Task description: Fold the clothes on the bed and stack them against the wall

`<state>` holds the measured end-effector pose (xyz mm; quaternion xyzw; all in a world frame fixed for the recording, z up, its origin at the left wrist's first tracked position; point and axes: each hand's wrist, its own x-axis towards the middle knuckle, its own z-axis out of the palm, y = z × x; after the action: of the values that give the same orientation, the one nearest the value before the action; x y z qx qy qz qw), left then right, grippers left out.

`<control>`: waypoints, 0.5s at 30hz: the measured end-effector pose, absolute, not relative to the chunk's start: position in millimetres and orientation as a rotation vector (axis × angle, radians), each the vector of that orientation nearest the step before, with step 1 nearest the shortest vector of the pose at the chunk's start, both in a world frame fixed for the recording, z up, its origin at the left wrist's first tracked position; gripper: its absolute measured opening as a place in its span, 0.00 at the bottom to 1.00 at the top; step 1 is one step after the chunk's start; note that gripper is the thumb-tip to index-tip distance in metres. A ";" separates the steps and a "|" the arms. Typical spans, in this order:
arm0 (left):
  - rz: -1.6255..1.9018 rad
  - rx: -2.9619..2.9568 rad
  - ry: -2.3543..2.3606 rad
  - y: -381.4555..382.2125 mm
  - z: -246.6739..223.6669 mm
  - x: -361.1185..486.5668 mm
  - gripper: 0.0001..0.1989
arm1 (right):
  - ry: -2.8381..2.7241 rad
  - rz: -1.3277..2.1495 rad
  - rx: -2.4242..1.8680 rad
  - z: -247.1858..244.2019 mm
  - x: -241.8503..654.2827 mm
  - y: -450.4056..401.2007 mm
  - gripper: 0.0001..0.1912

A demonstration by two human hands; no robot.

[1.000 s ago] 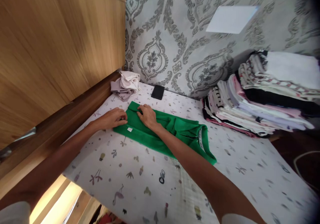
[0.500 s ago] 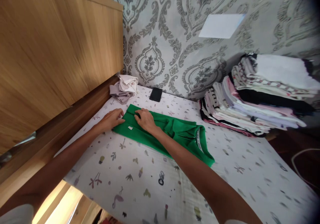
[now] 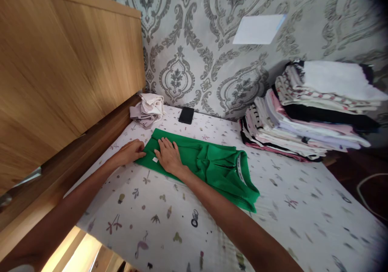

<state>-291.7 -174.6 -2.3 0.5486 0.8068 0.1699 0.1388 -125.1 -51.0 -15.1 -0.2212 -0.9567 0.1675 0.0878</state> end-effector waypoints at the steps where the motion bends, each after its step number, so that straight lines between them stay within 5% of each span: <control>1: 0.500 1.568 2.370 -171.7 -3.2 -291.0 0.07 | -2.844 0.492 -0.650 -15.0 -124.6 -51.2 0.28; 12: 0.383 1.549 2.576 -141.1 1.2 -269.6 0.31 | -2.776 0.426 -0.577 -19.2 -121.7 -52.8 0.22; 15: 0.239 1.582 2.683 -137.1 4.1 -254.5 0.30 | -2.752 0.418 -0.568 -20.2 -120.7 -52.0 0.21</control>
<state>-254.5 -137.1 4.1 0.5063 0.8589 0.0765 0.0087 -120.7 -52.0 -20.2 -0.1977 -0.9577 0.1456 0.1498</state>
